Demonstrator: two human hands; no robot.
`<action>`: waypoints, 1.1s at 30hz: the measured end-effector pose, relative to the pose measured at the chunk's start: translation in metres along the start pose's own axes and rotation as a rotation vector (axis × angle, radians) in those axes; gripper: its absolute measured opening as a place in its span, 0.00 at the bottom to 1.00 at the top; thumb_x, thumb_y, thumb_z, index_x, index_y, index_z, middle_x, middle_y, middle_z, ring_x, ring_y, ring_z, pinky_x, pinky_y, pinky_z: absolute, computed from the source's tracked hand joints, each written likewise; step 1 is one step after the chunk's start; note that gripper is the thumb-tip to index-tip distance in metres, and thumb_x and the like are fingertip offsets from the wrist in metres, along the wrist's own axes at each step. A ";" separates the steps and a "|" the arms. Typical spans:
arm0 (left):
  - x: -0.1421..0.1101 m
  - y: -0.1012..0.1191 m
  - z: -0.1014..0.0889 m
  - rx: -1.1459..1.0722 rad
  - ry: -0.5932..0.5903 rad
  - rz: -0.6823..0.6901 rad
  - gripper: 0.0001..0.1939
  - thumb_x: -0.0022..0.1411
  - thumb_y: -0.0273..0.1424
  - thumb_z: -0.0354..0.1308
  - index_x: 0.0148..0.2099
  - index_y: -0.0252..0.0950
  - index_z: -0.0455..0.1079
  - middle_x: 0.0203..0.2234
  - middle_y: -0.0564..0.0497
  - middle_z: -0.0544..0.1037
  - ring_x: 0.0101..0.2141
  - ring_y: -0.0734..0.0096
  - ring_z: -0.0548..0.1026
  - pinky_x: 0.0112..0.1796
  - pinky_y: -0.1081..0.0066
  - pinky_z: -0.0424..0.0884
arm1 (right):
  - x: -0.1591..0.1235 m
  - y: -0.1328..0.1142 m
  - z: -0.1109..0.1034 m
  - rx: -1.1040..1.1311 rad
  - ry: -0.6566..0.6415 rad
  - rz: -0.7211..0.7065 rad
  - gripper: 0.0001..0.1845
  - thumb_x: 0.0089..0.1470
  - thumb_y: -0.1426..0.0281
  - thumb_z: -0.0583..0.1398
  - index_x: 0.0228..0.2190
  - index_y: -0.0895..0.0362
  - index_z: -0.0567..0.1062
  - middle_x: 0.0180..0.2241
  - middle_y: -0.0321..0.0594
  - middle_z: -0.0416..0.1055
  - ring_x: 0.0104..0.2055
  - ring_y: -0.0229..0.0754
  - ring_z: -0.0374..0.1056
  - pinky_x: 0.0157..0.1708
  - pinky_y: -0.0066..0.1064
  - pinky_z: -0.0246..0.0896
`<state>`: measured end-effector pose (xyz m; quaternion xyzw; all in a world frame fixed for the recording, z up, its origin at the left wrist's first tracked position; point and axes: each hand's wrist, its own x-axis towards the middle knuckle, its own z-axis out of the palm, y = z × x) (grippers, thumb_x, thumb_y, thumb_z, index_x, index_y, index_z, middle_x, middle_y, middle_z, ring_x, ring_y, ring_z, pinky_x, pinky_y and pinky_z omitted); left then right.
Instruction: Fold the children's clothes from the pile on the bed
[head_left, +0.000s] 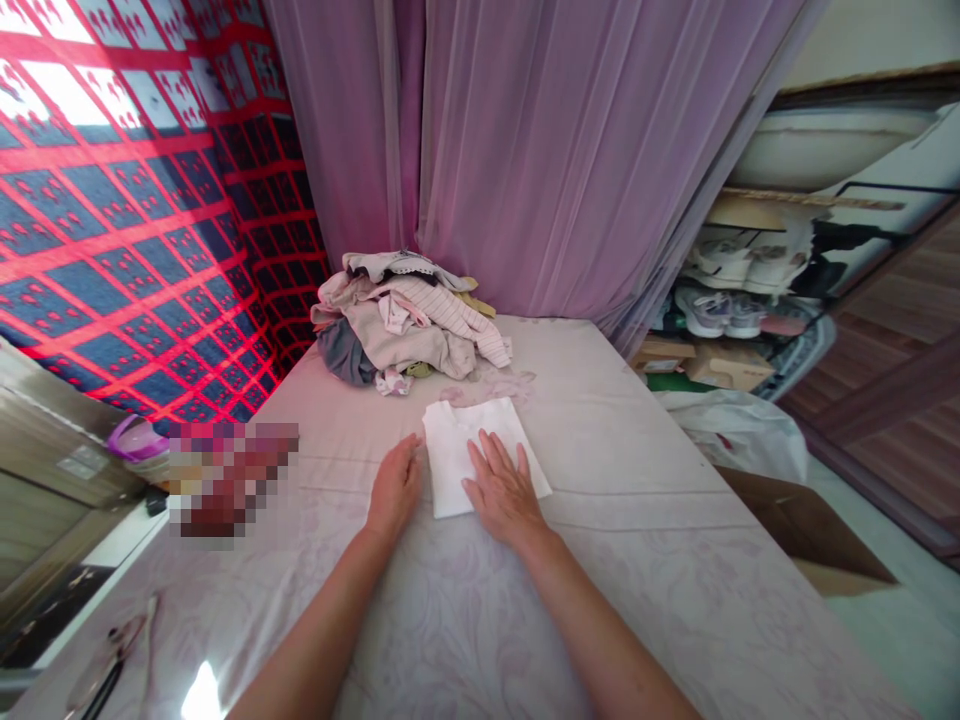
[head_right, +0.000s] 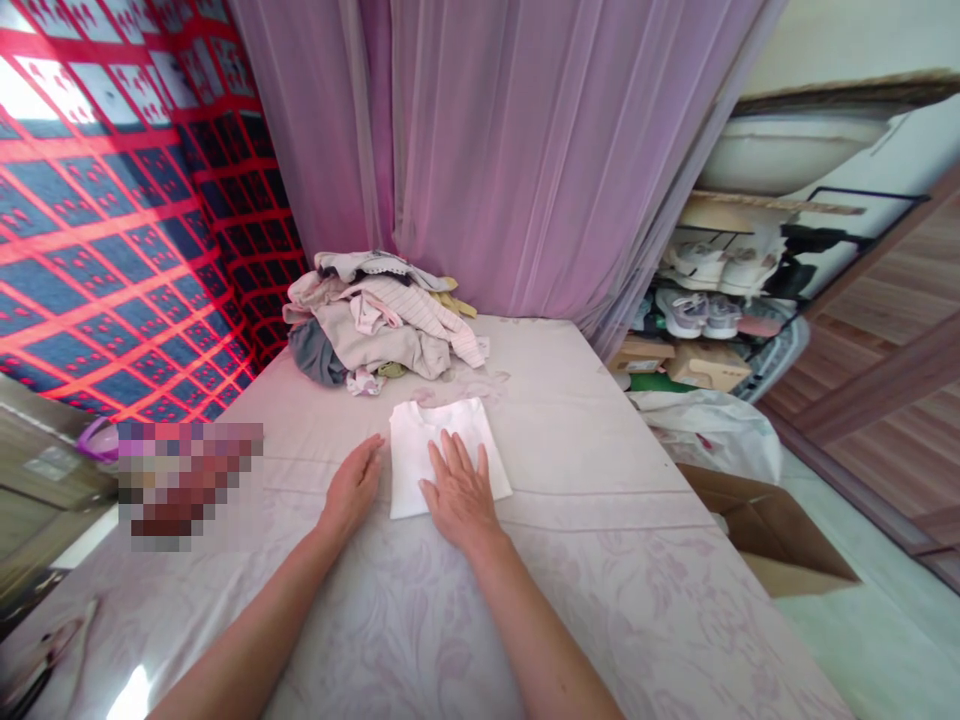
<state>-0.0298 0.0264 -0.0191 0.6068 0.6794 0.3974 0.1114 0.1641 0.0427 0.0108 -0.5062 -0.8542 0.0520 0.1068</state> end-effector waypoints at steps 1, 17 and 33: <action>0.000 -0.002 0.000 -0.038 0.018 -0.002 0.18 0.62 0.29 0.45 0.52 0.36 0.69 0.51 0.43 0.73 0.51 0.62 0.70 0.54 0.57 0.63 | -0.004 -0.004 0.003 0.011 -0.027 -0.028 0.30 0.61 0.59 0.45 0.62 0.53 0.52 0.66 0.41 0.42 0.67 0.45 0.36 0.62 0.50 0.21; 0.015 -0.011 -0.061 -1.685 0.072 -0.665 0.10 0.60 0.33 0.54 0.42 0.34 0.71 0.44 0.43 0.76 0.49 0.63 0.72 0.48 0.64 0.71 | -0.007 -0.046 0.004 0.084 -0.161 -0.123 0.28 0.60 0.59 0.47 0.60 0.52 0.56 0.65 0.41 0.44 0.67 0.46 0.37 0.62 0.51 0.27; 0.017 -0.012 -0.055 -1.674 -0.015 -0.728 0.08 0.61 0.28 0.53 0.40 0.34 0.72 0.39 0.47 0.78 0.39 0.71 0.76 0.44 0.67 0.72 | -0.031 -0.042 0.000 0.183 0.094 -0.141 0.05 0.51 0.73 0.58 0.30 0.54 0.74 0.33 0.37 0.71 0.39 0.39 0.64 0.40 0.31 0.53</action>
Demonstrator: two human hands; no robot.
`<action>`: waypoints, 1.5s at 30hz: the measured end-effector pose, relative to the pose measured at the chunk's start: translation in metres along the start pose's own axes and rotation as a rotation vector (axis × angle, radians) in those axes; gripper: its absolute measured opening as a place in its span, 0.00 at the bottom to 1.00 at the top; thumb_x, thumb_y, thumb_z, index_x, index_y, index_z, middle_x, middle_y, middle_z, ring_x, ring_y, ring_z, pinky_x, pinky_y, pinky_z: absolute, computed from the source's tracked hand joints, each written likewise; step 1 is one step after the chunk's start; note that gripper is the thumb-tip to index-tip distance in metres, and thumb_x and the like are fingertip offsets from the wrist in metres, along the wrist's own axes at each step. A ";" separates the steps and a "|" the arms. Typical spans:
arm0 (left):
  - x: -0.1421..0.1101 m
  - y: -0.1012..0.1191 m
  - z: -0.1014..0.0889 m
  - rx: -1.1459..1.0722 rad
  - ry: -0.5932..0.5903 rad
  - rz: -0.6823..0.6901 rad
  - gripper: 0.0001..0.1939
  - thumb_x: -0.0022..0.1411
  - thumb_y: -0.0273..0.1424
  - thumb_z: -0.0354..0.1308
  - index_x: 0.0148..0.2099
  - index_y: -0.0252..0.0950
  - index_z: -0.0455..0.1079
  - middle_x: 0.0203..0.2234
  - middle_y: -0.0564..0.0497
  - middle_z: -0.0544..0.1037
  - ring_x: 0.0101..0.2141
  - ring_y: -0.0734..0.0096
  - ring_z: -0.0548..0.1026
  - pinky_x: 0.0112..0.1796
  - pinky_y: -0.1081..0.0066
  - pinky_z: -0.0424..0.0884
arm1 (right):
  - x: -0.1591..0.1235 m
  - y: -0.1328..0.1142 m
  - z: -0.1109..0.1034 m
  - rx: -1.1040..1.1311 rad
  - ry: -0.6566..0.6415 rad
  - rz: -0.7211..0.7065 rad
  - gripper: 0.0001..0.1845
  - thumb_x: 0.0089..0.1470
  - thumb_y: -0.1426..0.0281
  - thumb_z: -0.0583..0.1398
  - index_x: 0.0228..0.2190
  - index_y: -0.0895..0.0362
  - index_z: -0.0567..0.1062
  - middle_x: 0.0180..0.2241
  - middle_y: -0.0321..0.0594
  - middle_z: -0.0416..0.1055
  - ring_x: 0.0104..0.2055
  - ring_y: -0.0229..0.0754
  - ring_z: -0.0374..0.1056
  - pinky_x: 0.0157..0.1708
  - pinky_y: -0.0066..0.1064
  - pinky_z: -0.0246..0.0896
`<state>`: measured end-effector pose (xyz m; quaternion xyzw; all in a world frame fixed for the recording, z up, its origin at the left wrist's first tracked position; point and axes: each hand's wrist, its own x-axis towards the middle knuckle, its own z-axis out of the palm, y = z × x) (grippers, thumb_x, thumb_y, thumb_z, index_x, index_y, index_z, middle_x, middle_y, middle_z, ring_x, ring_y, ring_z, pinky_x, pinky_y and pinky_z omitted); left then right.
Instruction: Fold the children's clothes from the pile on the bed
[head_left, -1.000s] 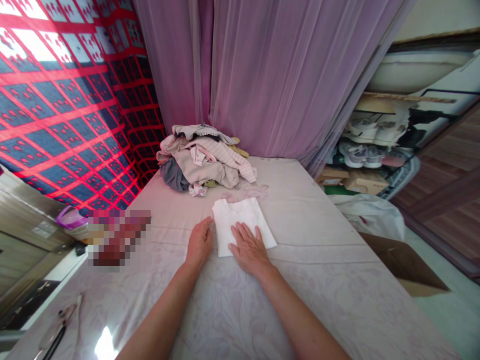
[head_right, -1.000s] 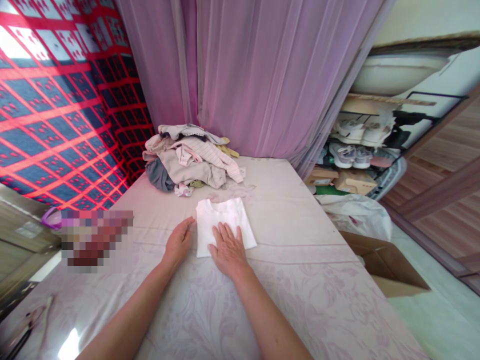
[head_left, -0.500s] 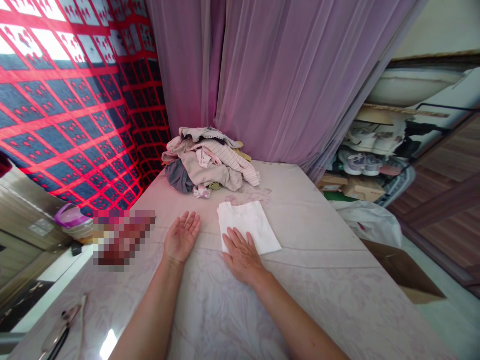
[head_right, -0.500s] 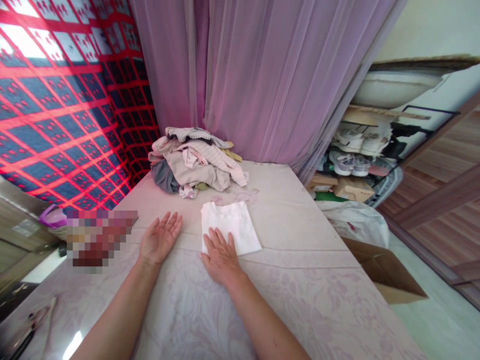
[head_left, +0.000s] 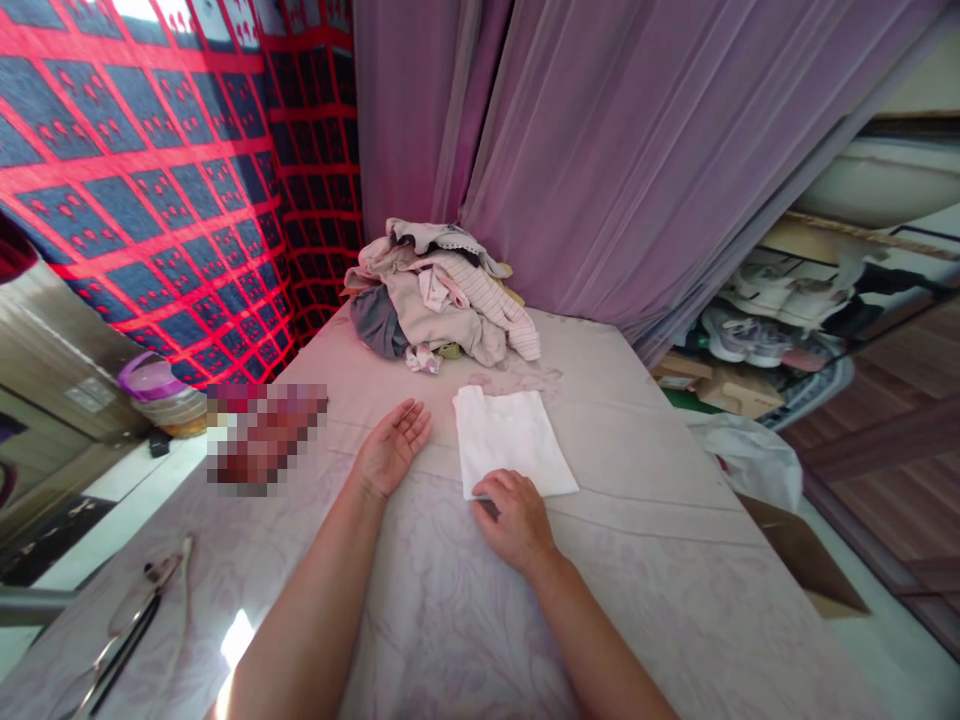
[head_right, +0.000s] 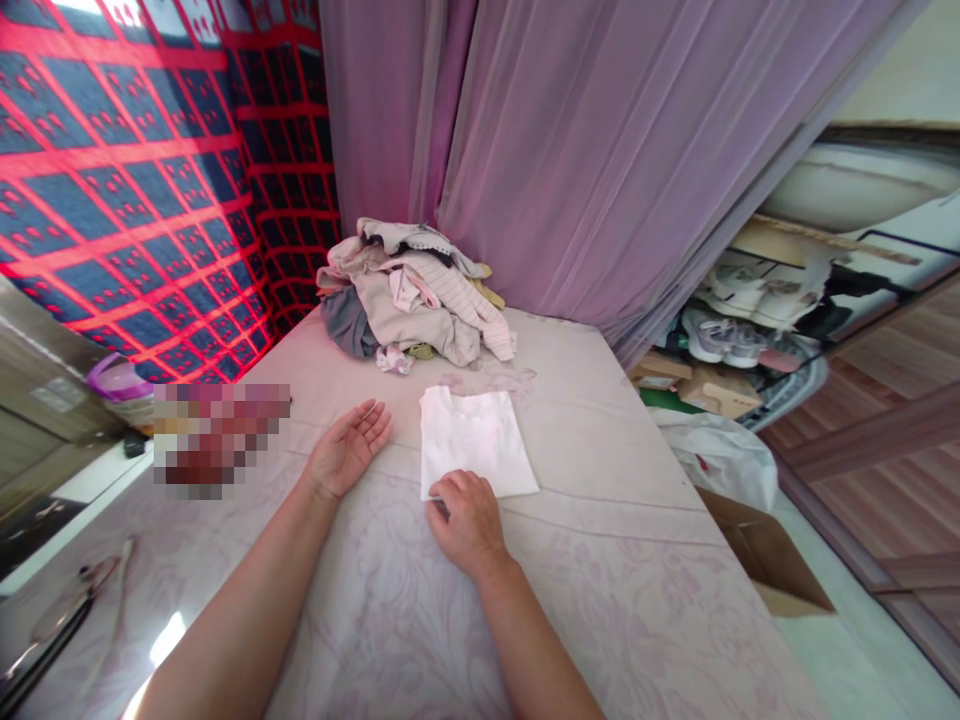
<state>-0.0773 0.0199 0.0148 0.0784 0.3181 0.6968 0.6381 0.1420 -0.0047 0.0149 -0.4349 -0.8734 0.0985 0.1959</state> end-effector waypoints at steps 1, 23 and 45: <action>0.000 0.000 0.000 0.010 -0.001 -0.001 0.08 0.61 0.28 0.53 0.40 0.34 0.72 0.39 0.47 0.78 0.38 0.72 0.76 0.43 0.68 0.72 | 0.001 0.000 0.000 -0.017 -0.008 -0.009 0.05 0.52 0.73 0.57 0.30 0.54 0.74 0.32 0.37 0.71 0.38 0.39 0.64 0.40 0.31 0.53; -0.002 0.001 0.001 0.023 -0.050 -0.067 0.07 0.61 0.26 0.54 0.41 0.32 0.71 0.26 0.53 0.77 0.24 0.79 0.75 0.24 0.79 0.72 | 0.034 -0.007 -0.028 -0.375 -0.403 -0.249 0.11 0.57 0.74 0.54 0.33 0.52 0.76 0.33 0.38 0.73 0.34 0.40 0.65 0.32 0.30 0.52; 0.000 0.001 0.000 0.026 -0.039 -0.076 0.08 0.62 0.26 0.53 0.41 0.33 0.71 0.26 0.53 0.77 0.24 0.78 0.75 0.25 0.79 0.72 | 0.017 0.003 -0.008 0.016 -0.164 -0.178 0.13 0.59 0.72 0.52 0.41 0.53 0.74 0.38 0.39 0.72 0.41 0.39 0.66 0.41 0.29 0.59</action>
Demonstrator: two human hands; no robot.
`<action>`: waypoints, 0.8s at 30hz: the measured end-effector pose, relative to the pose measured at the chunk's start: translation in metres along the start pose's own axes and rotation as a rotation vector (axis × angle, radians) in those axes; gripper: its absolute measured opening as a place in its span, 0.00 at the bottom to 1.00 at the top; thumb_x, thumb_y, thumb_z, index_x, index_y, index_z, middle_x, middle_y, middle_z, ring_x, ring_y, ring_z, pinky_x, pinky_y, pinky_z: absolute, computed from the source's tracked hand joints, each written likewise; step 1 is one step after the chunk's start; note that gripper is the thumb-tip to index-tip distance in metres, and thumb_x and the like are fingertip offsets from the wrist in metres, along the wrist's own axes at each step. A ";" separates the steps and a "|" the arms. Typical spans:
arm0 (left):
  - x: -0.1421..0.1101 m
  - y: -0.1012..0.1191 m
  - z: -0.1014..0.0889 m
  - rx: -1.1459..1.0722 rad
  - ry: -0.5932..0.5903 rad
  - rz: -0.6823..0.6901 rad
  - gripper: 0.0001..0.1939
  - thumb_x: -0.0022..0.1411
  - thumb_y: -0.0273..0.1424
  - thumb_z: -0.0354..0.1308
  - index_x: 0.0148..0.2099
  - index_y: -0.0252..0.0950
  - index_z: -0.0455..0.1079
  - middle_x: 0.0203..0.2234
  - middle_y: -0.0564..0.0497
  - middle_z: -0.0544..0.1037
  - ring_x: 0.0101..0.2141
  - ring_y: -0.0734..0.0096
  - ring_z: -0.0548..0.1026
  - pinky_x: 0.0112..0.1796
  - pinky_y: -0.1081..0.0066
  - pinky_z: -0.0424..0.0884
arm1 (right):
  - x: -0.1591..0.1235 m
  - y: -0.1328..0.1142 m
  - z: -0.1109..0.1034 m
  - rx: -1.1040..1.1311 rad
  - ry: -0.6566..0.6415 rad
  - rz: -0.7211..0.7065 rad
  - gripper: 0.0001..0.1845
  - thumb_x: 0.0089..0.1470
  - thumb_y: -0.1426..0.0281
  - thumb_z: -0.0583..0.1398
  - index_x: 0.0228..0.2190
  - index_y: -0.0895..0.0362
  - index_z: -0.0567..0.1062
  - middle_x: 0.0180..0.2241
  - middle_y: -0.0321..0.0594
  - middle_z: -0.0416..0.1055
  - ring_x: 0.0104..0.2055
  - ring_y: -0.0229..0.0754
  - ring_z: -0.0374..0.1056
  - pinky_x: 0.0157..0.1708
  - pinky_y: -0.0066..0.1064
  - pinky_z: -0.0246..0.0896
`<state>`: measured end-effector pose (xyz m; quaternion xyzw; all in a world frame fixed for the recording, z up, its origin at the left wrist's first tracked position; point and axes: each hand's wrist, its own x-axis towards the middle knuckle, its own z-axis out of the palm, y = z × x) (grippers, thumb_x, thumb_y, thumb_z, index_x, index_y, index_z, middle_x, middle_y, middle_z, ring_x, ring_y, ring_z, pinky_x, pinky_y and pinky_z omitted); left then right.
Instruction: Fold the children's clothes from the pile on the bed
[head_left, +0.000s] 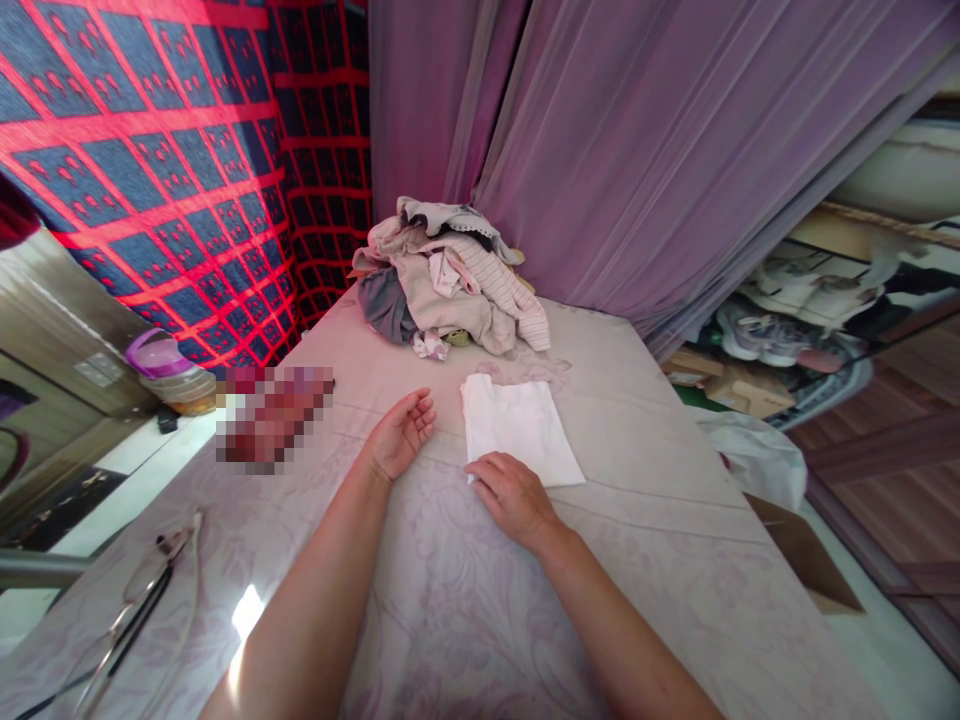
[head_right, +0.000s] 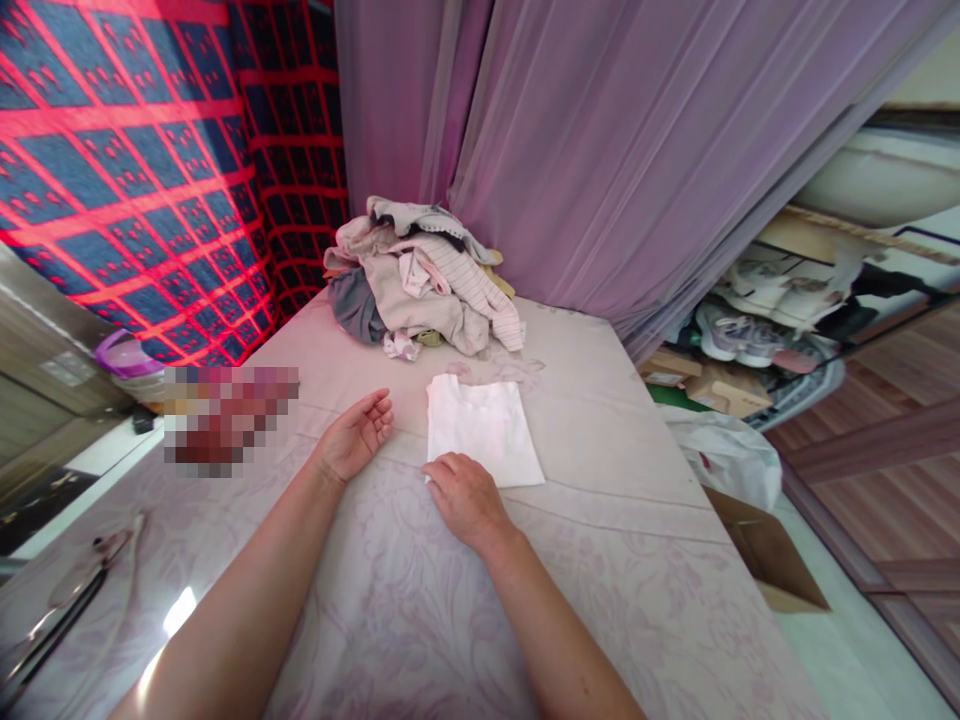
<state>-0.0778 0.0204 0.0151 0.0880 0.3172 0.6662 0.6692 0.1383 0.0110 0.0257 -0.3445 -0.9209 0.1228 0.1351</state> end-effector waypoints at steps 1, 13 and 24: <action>0.000 0.000 0.000 -0.003 0.002 0.000 0.08 0.62 0.26 0.53 0.41 0.33 0.71 0.26 0.53 0.77 0.24 0.78 0.75 0.25 0.79 0.72 | -0.001 0.000 0.001 0.015 0.042 0.023 0.14 0.60 0.72 0.50 0.42 0.53 0.73 0.39 0.40 0.72 0.41 0.39 0.66 0.42 0.29 0.59; -0.001 0.000 0.001 0.008 -0.001 0.001 0.08 0.62 0.26 0.53 0.42 0.33 0.71 0.26 0.54 0.77 0.25 0.78 0.76 0.25 0.78 0.72 | -0.013 -0.004 0.011 -0.002 0.215 -0.035 0.08 0.55 0.73 0.57 0.33 0.53 0.77 0.35 0.38 0.71 0.38 0.40 0.63 0.39 0.32 0.55; -0.003 0.001 0.003 0.016 0.020 0.006 0.07 0.62 0.26 0.53 0.41 0.33 0.71 0.26 0.53 0.77 0.25 0.78 0.75 0.27 0.77 0.73 | -0.017 -0.005 0.011 0.040 0.262 -0.056 0.10 0.54 0.73 0.56 0.37 0.53 0.77 0.37 0.39 0.72 0.41 0.41 0.64 0.41 0.34 0.55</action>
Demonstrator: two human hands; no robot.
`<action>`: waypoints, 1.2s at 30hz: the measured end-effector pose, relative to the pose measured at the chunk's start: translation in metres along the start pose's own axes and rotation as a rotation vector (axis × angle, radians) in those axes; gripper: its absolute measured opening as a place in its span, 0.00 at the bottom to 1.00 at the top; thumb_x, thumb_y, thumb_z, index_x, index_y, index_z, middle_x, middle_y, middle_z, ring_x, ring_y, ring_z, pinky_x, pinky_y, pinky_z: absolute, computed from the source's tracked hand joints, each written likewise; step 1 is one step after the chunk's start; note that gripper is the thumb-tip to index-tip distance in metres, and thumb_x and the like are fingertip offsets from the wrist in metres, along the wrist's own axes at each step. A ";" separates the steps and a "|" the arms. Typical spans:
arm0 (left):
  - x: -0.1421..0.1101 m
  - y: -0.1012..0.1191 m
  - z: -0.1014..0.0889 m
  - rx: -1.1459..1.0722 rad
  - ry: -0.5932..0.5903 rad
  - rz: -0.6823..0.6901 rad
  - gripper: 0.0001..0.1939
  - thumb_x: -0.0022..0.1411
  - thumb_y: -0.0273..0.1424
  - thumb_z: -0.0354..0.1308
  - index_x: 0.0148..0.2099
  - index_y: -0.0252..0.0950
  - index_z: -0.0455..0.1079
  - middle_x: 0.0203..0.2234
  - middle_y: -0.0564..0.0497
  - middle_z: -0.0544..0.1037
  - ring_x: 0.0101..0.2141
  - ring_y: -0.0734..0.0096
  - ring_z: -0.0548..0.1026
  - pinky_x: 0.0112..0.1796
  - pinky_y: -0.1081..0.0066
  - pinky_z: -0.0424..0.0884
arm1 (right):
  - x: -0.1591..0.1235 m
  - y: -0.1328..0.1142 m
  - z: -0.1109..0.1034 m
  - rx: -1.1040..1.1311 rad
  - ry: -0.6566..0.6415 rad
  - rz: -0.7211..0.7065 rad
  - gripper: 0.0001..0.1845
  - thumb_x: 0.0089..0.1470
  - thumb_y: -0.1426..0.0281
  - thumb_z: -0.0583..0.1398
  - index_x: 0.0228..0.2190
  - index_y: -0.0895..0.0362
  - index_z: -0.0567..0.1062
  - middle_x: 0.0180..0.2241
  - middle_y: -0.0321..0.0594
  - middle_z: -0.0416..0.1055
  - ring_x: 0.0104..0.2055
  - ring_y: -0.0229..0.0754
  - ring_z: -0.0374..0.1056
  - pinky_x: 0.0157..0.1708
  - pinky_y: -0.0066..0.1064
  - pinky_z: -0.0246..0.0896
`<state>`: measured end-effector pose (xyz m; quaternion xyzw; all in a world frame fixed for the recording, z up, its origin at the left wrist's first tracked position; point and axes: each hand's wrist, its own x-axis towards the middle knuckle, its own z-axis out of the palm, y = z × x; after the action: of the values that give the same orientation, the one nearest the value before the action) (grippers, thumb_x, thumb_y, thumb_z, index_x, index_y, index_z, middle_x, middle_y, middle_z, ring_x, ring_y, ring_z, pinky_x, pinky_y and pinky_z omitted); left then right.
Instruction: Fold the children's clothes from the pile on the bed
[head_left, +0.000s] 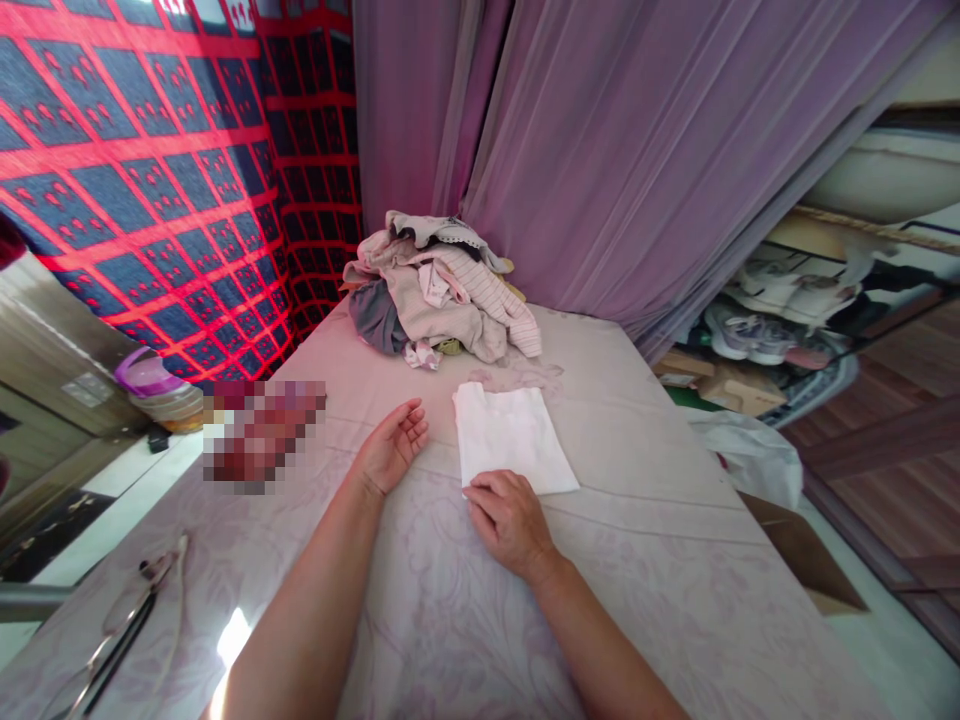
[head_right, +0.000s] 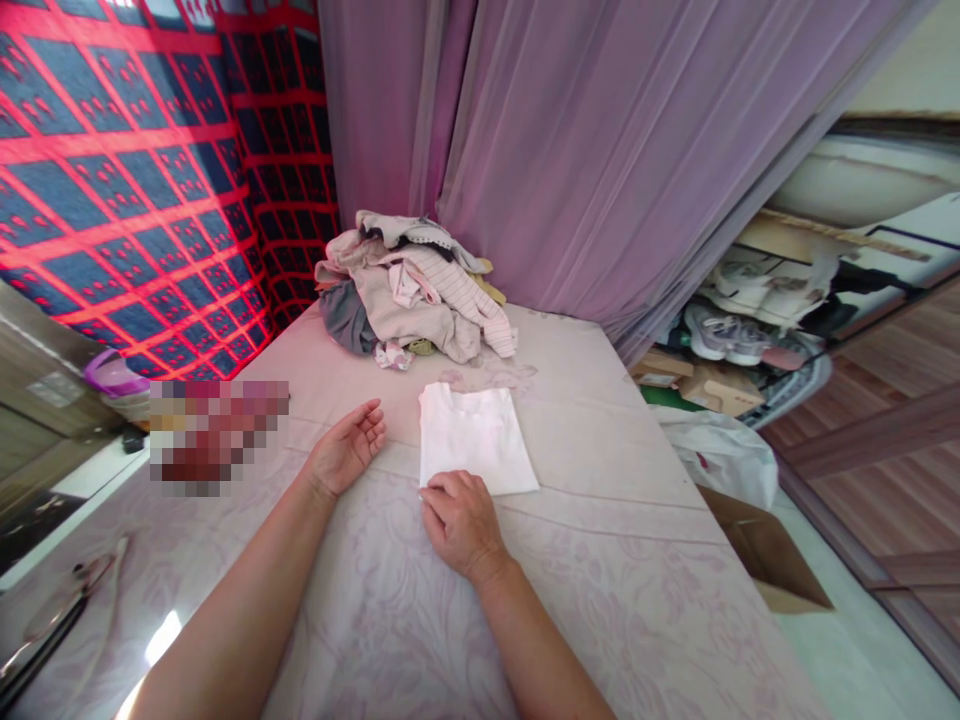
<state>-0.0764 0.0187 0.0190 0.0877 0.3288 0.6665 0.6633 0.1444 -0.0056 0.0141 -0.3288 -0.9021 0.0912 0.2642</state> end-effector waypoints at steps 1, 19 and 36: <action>0.000 0.000 0.000 0.003 0.001 0.000 0.07 0.62 0.26 0.53 0.41 0.33 0.71 0.26 0.54 0.77 0.25 0.78 0.75 0.27 0.77 0.73 | 0.001 0.000 -0.001 0.012 -0.022 -0.021 0.10 0.55 0.72 0.56 0.36 0.53 0.77 0.36 0.39 0.72 0.40 0.40 0.64 0.40 0.34 0.55; -0.001 -0.018 0.006 0.587 -0.099 0.181 0.16 0.51 0.36 0.64 0.42 0.36 0.71 0.32 0.53 0.75 0.30 0.76 0.73 0.35 0.74 0.69 | -0.016 0.079 -0.040 -0.242 0.292 0.507 0.16 0.54 0.69 0.52 0.41 0.55 0.76 0.42 0.44 0.73 0.44 0.44 0.66 0.46 0.35 0.59; -0.043 -0.027 0.028 1.848 -0.294 0.234 0.10 0.50 0.26 0.54 0.31 0.41 0.76 0.30 0.53 0.78 0.31 0.70 0.72 0.32 0.74 0.60 | -0.036 0.093 -0.042 -0.278 0.099 0.768 0.11 0.56 0.65 0.54 0.29 0.54 0.75 0.29 0.36 0.73 0.32 0.37 0.64 0.29 0.28 0.46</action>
<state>-0.0338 -0.0153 0.0392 0.6947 0.6292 0.1863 0.2946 0.2406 0.0423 0.0030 -0.6783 -0.7036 0.0447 0.2072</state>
